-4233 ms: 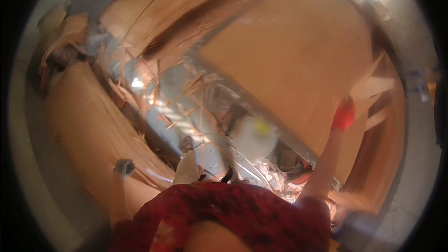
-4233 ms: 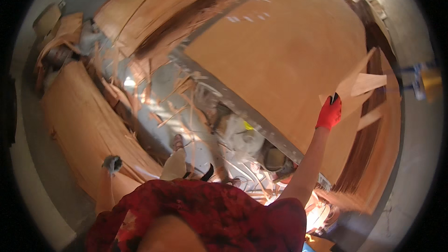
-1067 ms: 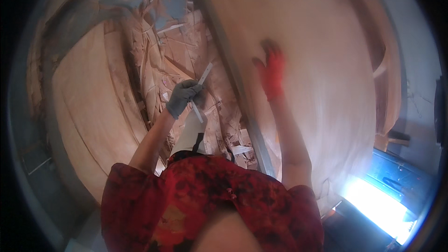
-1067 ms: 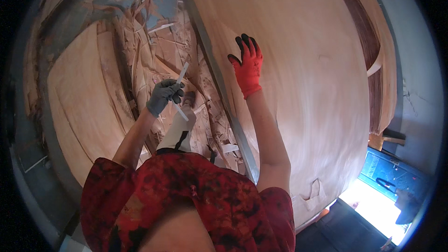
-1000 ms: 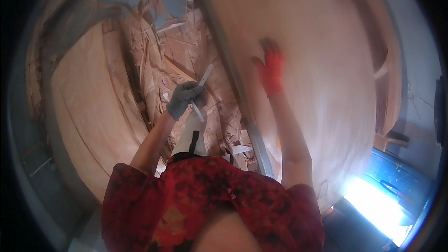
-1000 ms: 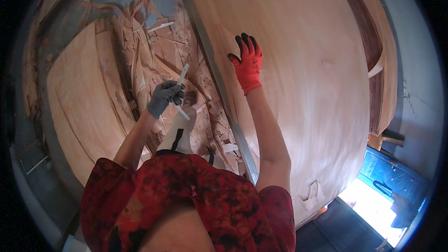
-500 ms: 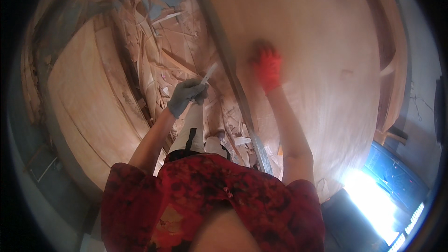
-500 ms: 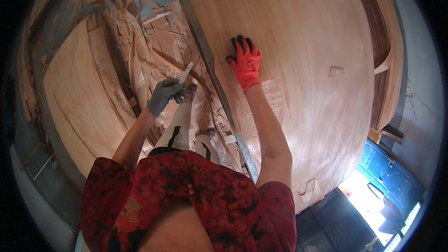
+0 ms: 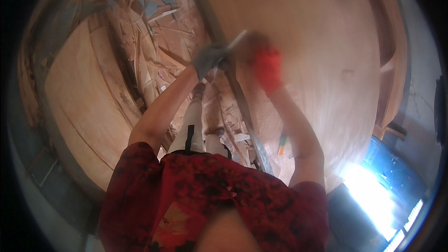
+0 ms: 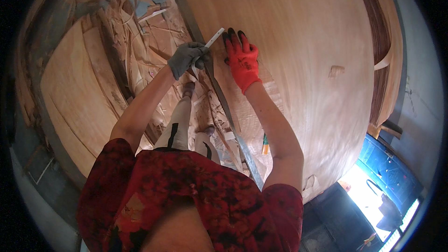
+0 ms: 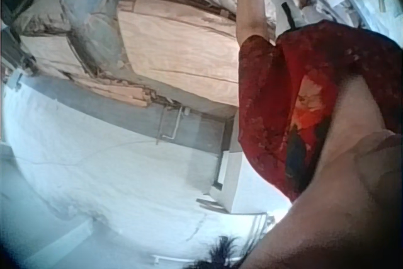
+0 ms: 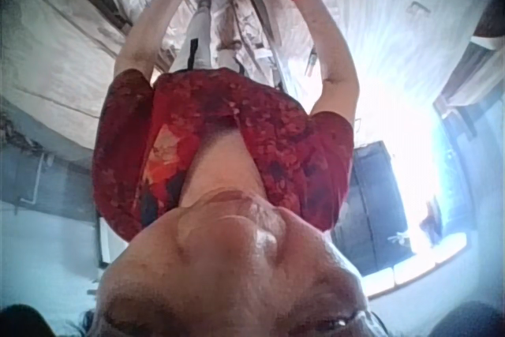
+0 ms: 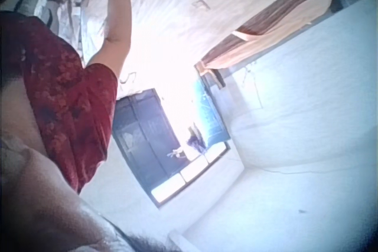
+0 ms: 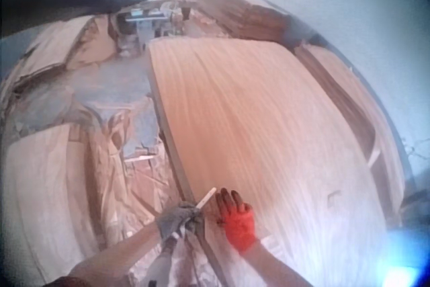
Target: The person applies wood veneer sheets to a substrate, using a utility knife to trim the edges and smoothing the surface by hand.
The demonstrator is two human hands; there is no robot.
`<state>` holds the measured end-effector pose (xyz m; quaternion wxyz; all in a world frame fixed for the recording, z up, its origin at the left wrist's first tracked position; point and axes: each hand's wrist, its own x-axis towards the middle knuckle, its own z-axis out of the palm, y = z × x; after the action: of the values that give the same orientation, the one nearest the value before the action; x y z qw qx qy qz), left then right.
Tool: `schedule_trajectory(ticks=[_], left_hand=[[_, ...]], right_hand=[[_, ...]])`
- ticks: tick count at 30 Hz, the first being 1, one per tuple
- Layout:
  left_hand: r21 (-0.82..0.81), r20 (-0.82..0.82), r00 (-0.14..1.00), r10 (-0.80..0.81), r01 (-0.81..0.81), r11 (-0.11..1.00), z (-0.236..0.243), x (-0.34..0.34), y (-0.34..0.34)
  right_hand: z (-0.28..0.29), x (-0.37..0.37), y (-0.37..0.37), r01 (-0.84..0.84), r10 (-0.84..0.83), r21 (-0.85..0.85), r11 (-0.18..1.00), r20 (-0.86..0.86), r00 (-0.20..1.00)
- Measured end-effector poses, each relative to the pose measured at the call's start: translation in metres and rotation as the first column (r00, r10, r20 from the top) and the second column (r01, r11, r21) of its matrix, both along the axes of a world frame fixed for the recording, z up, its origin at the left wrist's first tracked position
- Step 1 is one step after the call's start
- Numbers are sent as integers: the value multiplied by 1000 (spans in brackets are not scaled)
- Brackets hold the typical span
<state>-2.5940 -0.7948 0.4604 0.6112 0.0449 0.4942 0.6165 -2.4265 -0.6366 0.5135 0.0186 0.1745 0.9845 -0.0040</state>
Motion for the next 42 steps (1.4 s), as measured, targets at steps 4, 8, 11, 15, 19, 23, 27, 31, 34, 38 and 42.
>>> schedule_trajectory(ticks=[4, 8, 11, 15, 19, 23, 27, 31, 34, 38, 42], left_hand=[[-38, 50, 999, -23, 24, 999, -5, 1, 1], [-246, -272, 912, -305, 241, 939, 53, -15, 8], [-398, -398, 834, -383, 219, 891, 17, -46, -16], [-246, -278, 934, -224, 156, 957, 39, -37, -46], [-214, -259, 948, -184, 129, 968, 53, -1, -57], [-154, -224, 946, -235, 204, 967, 65, 37, -45], [-170, -174, 954, -244, 215, 962, 88, 101, -41], [-150, -237, 884, -403, 377, 914, 82, 126, -13], [-141, -129, 905, -405, 388, 911, 69, 165, 4], [-162, -134, 907, -398, 377, 912, 64, 176, 39], [-139, -126, 934, -333, 316, 939, 48, 179, 42]], right_hand=[[8, -12, 1, -198, 195, 36, 979, 81, 977], [6, -23, -3, -178, 177, -19, 984, 230, 957], [17, -33, -7, -197, 199, -31, 980, 218, 955], [-3, -19, 6, -231, 232, -24, 973, 130, 964], [2, -5, 7, -203, 200, -27, 979, -74, 977], [27, 1, -9, -3, -1, -23, 1000, -181, 984], [52, 73, -19, 182, -226, -165, 969, -308, 924], [53, 172, -6, 489, -543, -244, 837, -475, 693], [43, 235, -22, 563, -629, -286, 775, -435, 644], [40, 244, -29, 540, -640, -344, 768, -372, 672], [27, 229, -32, 492, -556, -258, 831, -381, 739]])
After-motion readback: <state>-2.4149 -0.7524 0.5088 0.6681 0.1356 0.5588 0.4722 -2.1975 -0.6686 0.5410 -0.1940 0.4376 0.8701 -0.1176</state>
